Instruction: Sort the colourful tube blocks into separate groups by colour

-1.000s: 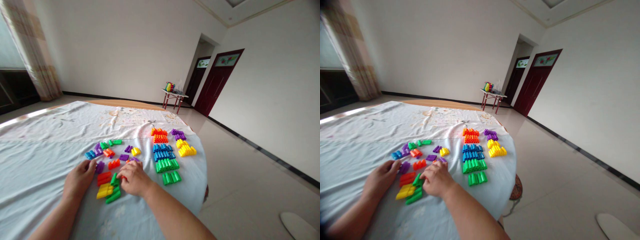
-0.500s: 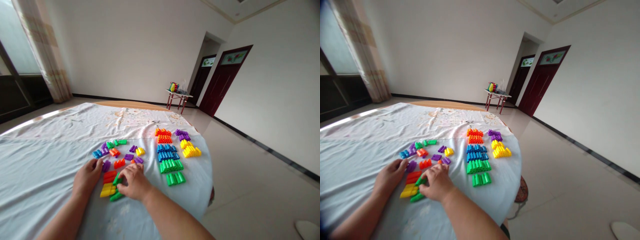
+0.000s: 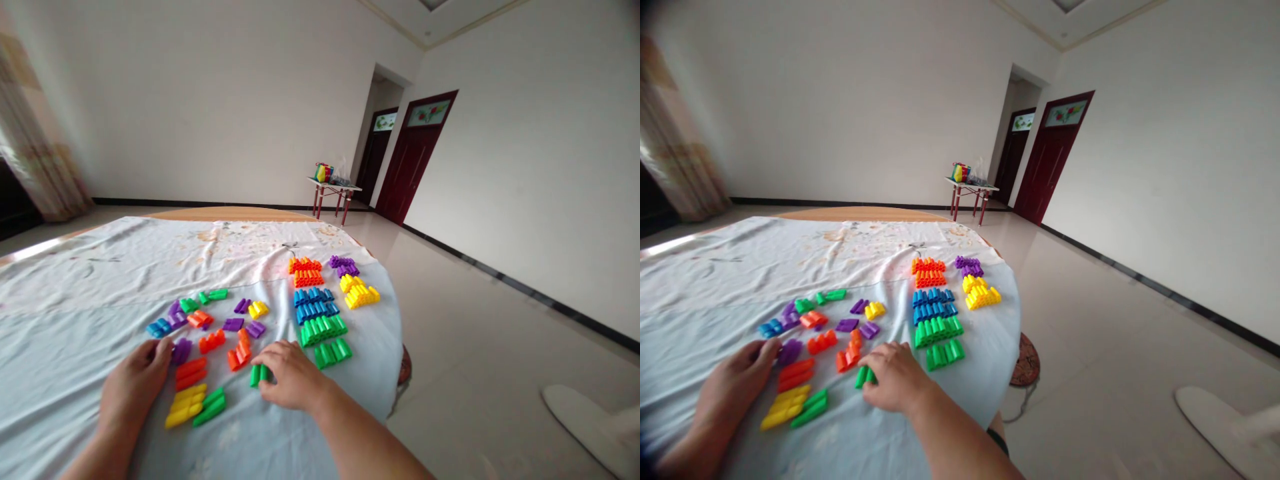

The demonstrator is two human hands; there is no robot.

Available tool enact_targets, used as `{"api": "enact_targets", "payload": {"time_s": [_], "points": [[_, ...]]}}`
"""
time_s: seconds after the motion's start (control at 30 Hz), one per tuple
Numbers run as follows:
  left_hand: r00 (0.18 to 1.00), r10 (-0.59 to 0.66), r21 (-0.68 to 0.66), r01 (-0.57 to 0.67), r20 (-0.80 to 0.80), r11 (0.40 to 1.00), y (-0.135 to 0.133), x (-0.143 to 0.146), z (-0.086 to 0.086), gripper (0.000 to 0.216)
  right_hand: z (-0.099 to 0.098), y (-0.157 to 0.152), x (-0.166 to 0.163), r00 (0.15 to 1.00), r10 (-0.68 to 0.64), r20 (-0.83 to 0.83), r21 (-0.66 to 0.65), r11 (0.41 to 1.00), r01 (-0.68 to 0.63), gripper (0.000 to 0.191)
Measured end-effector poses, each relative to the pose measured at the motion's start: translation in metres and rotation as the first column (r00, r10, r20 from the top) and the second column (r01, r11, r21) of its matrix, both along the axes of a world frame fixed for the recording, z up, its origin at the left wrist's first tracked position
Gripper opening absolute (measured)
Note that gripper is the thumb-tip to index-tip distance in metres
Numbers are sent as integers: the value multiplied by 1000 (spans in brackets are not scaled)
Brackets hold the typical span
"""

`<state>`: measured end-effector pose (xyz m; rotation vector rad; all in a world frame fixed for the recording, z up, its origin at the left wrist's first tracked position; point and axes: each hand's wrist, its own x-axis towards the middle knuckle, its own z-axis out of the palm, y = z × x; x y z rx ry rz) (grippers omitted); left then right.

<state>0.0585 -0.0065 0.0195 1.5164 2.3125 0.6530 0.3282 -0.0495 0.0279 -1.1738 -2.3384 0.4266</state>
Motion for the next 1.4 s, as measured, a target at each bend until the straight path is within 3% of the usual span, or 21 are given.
{"api": "enact_targets", "payload": {"time_s": [0.13, 0.33, 0.53, 0.73, 0.93, 1.13, 1.4], "points": [[1000, 0, -11, 0, -7, 1000, -1, 1, 2, 44, -8, 1, 1, 999, 4, -45, -28, 1000, -5, 47], [1000, 0, -7, 0, -22, 1000, 0, -3, -2, 45, -4, 0, 10, 991, 24, -133, -8, 1000, -25, 40], [1000, 1, -12, -1, -29, 1000, 0, 0, -1, 44, 11, -14, 58, 968, -71, -241, 9, 997, 75, 45], [999, 6, -24, -7, -41, 1000, 3, -2, -2, 47, 10, -18, 113, 951, -225, -213, -17, 974, 226, 42], [999, 4, -23, -5, -45, 1000, 3, -3, -4, 49, 9, -19, 138, 926, -287, -247, -7, 956, 294, 43], [1000, 5, -17, -5, -24, 1000, 2, -2, -2, 50, 8, 1, 152, 919, -312, -242, 61, 940, 335, 46], [999, 6, -9, -6, -35, 1000, 1, 1, 2, 47, 8, 37, 156, 952, -249, -177, -26, 968, 248, 49]]}}
